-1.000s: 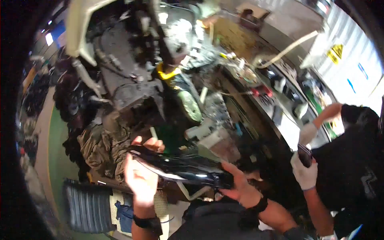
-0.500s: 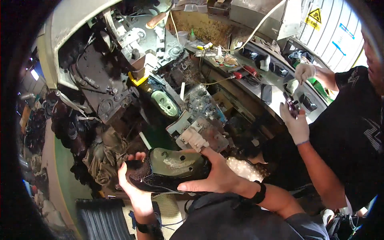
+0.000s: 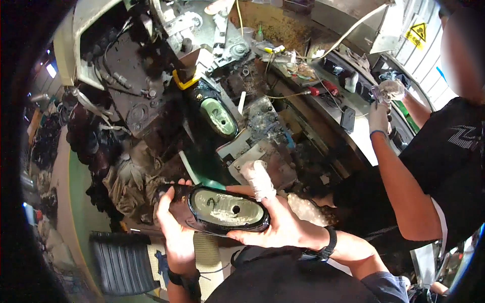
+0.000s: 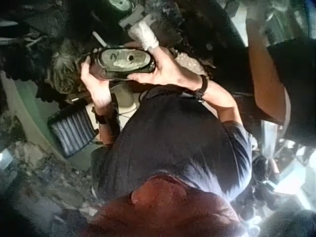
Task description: Placing shoes into a toe-lasting machine for shaping and sole attachment.
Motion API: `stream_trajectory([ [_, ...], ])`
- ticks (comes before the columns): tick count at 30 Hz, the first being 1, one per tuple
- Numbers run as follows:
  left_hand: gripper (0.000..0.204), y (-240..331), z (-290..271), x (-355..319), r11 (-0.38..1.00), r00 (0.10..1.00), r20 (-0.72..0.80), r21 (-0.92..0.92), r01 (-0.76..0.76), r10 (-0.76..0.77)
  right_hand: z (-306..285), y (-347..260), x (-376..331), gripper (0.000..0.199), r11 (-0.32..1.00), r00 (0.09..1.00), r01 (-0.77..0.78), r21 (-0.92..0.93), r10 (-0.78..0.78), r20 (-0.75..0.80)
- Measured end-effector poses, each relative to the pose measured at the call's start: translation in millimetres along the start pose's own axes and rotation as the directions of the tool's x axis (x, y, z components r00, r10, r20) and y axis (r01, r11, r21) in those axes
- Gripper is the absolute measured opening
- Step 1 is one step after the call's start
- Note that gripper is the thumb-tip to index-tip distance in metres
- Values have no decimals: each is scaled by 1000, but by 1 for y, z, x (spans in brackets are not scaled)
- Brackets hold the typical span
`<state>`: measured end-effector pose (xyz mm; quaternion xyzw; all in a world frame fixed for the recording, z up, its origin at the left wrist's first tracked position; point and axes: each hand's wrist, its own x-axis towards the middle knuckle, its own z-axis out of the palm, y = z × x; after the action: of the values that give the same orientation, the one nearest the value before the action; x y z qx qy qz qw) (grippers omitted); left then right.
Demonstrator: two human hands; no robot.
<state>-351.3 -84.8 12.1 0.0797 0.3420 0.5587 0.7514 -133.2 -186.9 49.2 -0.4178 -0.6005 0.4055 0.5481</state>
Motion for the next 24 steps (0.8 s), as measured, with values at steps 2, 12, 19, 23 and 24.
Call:
stream_trajectory([
  [2, 20, -3, 4, 5, 1000, 999, -36, -30, 8, -9, -4, 4, 0, 101, 995, 998, 55, -87, -54, 19],
  [12, 30, -13, -1, 13, 967, 966, 39, -21, 255, -254, -12, -4, -7, 110, 954, 998, 65, -292, -56, 42],
  [19, 25, -31, 35, 22, 985, 981, -96, 37, 170, -166, -29, -23, -17, 100, 964, 996, -92, -248, 87, -28],
  [23, 41, -34, 63, 28, 985, 974, 192, 148, 91, -118, -57, -15, -43, 96, 949, 930, -309, -54, 290, -223],
  [24, 48, -39, 52, 53, 971, 954, 301, 225, -85, 14, -58, -9, -54, 95, 918, 868, -308, 250, 379, -320],
])
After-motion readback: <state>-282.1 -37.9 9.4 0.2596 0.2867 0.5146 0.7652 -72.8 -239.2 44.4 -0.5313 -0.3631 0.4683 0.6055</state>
